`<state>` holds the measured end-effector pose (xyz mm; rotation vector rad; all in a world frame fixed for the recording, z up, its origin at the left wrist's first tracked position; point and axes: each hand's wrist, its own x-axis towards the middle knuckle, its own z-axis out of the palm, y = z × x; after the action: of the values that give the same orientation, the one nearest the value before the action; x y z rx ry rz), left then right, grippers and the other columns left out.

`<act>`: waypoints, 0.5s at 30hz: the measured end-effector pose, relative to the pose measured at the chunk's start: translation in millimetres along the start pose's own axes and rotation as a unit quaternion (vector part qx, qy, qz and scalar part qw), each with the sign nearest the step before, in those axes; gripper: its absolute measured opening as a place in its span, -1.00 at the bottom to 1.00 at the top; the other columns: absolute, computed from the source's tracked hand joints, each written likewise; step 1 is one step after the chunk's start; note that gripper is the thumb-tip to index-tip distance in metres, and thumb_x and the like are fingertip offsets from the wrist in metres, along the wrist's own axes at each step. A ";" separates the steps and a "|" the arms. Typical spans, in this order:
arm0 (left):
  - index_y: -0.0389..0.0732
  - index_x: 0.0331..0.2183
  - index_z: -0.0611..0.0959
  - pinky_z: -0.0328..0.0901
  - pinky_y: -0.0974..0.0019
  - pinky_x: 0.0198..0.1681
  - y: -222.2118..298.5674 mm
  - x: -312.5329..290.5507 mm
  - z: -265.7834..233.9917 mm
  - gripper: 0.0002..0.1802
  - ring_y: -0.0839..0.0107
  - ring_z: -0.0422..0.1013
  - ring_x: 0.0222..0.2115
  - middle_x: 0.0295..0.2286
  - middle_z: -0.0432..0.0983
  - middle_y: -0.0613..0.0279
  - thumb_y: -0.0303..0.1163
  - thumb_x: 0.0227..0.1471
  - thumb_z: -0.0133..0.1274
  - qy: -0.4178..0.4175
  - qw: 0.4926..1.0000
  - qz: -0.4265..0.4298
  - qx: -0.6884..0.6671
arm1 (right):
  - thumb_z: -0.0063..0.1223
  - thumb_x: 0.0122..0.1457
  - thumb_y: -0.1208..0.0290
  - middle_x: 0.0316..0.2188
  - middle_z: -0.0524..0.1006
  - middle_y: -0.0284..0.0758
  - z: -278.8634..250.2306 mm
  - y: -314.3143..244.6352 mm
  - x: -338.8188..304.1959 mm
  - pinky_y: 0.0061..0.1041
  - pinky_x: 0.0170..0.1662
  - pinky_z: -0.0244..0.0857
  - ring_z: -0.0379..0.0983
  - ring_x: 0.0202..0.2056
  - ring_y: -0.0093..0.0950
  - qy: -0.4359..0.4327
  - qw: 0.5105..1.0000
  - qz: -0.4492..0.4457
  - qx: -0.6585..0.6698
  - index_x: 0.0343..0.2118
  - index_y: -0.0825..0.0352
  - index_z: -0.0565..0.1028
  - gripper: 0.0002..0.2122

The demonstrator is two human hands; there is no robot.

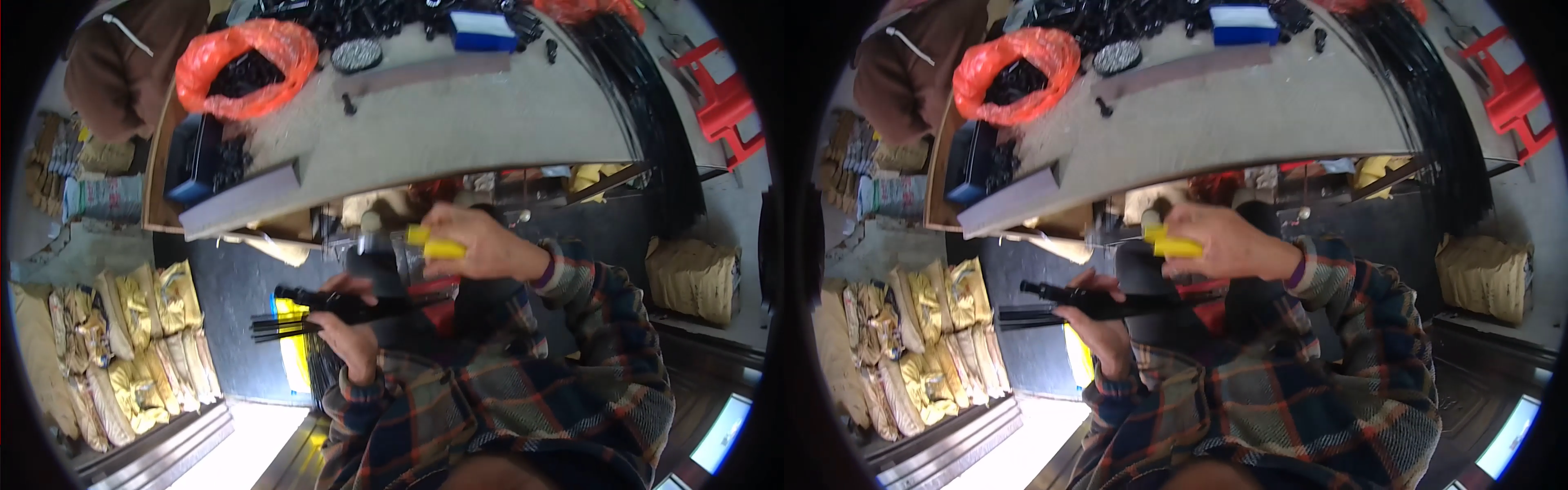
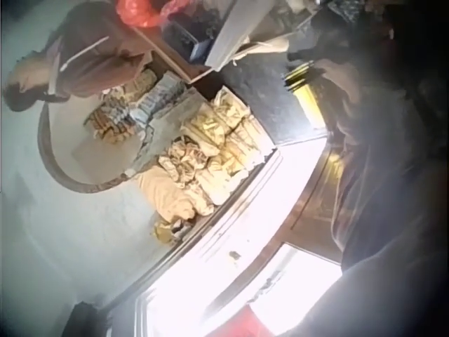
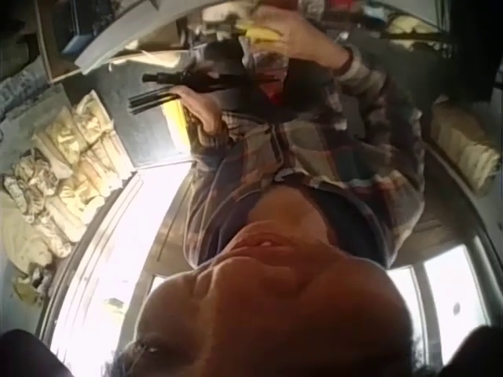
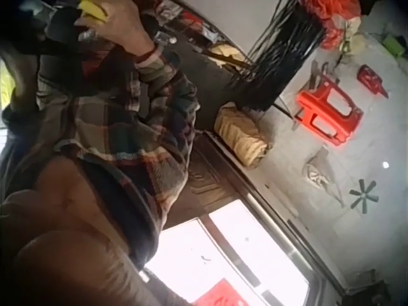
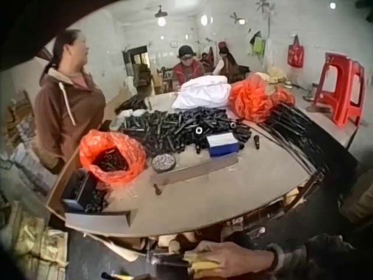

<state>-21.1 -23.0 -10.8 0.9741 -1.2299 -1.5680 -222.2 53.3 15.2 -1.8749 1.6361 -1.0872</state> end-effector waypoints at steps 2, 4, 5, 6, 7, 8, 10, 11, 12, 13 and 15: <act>-0.30 -0.21 0.39 0.20 0.42 -0.45 -11.1 3.5 2.1 -0.21 0.43 0.28 -0.59 -0.54 0.43 0.09 0.26 0.04 -0.55 -0.012 0.999 0.017 -0.039 | 0.18 -0.09 0.37 -0.46 0.45 -0.30 -40.4 18.9 19.1 -0.52 -0.33 0.27 0.39 -0.43 -0.37 0.158 0.987 0.023 -0.032 -0.53 0.36 0.45 -0.82; -0.33 -0.22 0.39 0.22 0.41 -0.44 -14.7 3.7 3.1 -0.23 0.42 0.30 -0.58 -0.54 0.42 0.08 0.23 0.05 -0.53 -0.037 0.998 0.016 -0.041 | 0.16 -0.09 0.41 -0.42 0.47 -0.32 -72.0 49.6 60.2 -0.53 -0.28 0.26 0.39 -0.38 -0.44 0.259 0.958 0.121 0.027 -0.54 0.34 0.50 -0.88; -0.33 -0.22 0.39 0.22 0.41 -0.44 -16.5 3.3 5.1 -0.23 0.42 0.30 -0.58 -0.54 0.42 0.08 0.23 0.05 -0.53 -0.039 0.998 0.020 -0.047 | 0.14 -0.08 0.39 -0.42 0.47 -0.30 -90.6 70.4 84.2 -0.50 -0.27 0.27 0.40 -0.36 -0.40 0.263 0.957 0.114 -0.050 -0.53 0.32 0.50 -0.88; -0.35 -0.23 0.38 0.23 0.40 -0.43 -18.0 3.0 6.9 -0.24 0.41 0.31 -0.58 -0.54 0.42 0.07 0.22 0.06 -0.51 -0.072 0.997 0.003 -0.028 | 0.12 -0.06 0.37 -0.43 0.47 -0.27 -105.1 87.1 107.5 -0.48 -0.26 0.27 0.42 -0.35 -0.36 0.264 0.950 0.106 -0.125 -0.51 0.30 0.50 -0.88; -0.38 -0.24 0.38 0.24 0.40 -0.43 -21.3 3.5 9.9 -0.24 0.40 0.32 -0.58 -0.55 0.41 0.06 0.20 0.07 -0.50 -0.106 0.994 -0.015 -0.011 | 0.12 -0.06 0.37 -0.43 0.47 -0.27 -113.2 95.3 127.5 -0.48 -0.26 0.27 0.42 -0.35 -0.36 0.264 0.950 0.104 -0.132 -0.51 0.30 0.50 -0.88; -0.38 -0.24 0.38 0.24 0.40 -0.43 -24.9 4.8 12.8 -0.24 0.40 0.32 -0.58 -0.55 0.41 0.06 0.20 0.07 -0.50 -0.107 0.994 -0.013 -0.017 | 0.10 -0.05 0.34 -0.42 0.46 -0.25 -118.4 102.5 147.4 -0.44 -0.26 0.28 0.42 -0.33 -0.32 0.246 0.932 0.165 -0.206 -0.51 0.30 0.49 -0.86; -0.40 -0.25 0.38 0.26 0.39 -0.42 -24.3 7.7 10.0 -0.25 0.38 0.33 -0.57 -0.55 0.41 0.04 0.19 0.07 -0.47 -0.102 0.995 -0.009 0.015 | 0.09 -0.04 0.31 -0.42 0.45 -0.22 -117.2 106.8 181.9 -0.40 -0.26 0.28 0.42 -0.31 -0.28 0.225 0.910 0.216 -0.273 -0.51 0.31 0.48 -0.84; -0.41 -0.25 0.38 0.27 0.38 -0.43 -22.7 11.0 8.3 -0.25 0.38 0.34 -0.57 -0.54 0.42 0.03 0.19 0.07 -0.45 -0.099 0.995 -0.010 0.022 | 0.08 -0.04 0.29 -0.40 0.43 -0.21 -116.5 107.9 196.5 -0.35 -0.27 0.28 0.41 -0.31 -0.24 0.197 0.899 0.225 -0.320 -0.50 0.32 0.47 -0.82; -0.41 -0.25 0.38 0.27 0.38 -0.43 -21.8 13.2 6.3 -0.25 0.38 0.34 -0.57 -0.54 0.42 0.03 0.19 0.07 -0.45 -0.093 0.995 -0.005 0.020 | 0.08 -0.03 0.27 -0.38 0.40 -0.19 -115.5 108.4 209.2 -0.30 -0.27 0.28 0.40 -0.30 -0.20 0.168 0.885 0.232 -0.366 -0.49 0.32 0.47 -0.80; -0.41 -0.25 0.38 0.27 0.37 -0.43 -20.6 15.1 4.9 -0.24 0.37 0.34 -0.57 -0.54 0.42 0.03 0.20 0.06 -0.44 -0.091 0.996 -0.014 0.017 | 0.11 -0.07 0.26 -0.37 0.37 -0.19 -114.3 120.2 216.3 -0.25 -0.30 0.26 0.40 -0.31 -0.19 0.157 0.884 0.179 -0.403 -0.48 0.33 0.47 -0.78; -0.42 -0.26 0.39 0.29 0.35 -0.43 -17.4 17.2 3.3 -0.22 0.36 0.36 -0.57 -0.54 0.43 0.02 0.23 0.03 -0.40 -0.093 0.995 -0.032 0.000 | 0.12 -0.09 0.28 -0.35 0.36 -0.20 -114.0 124.4 221.7 -0.24 -0.31 0.27 0.40 -0.31 -0.20 0.142 0.872 0.166 -0.438 -0.45 0.33 0.49 -0.78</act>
<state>-32.3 -36.6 -28.1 0.8899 -1.3370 -1.7409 -389.1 -166.5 53.2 -1.8096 2.8384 -0.4934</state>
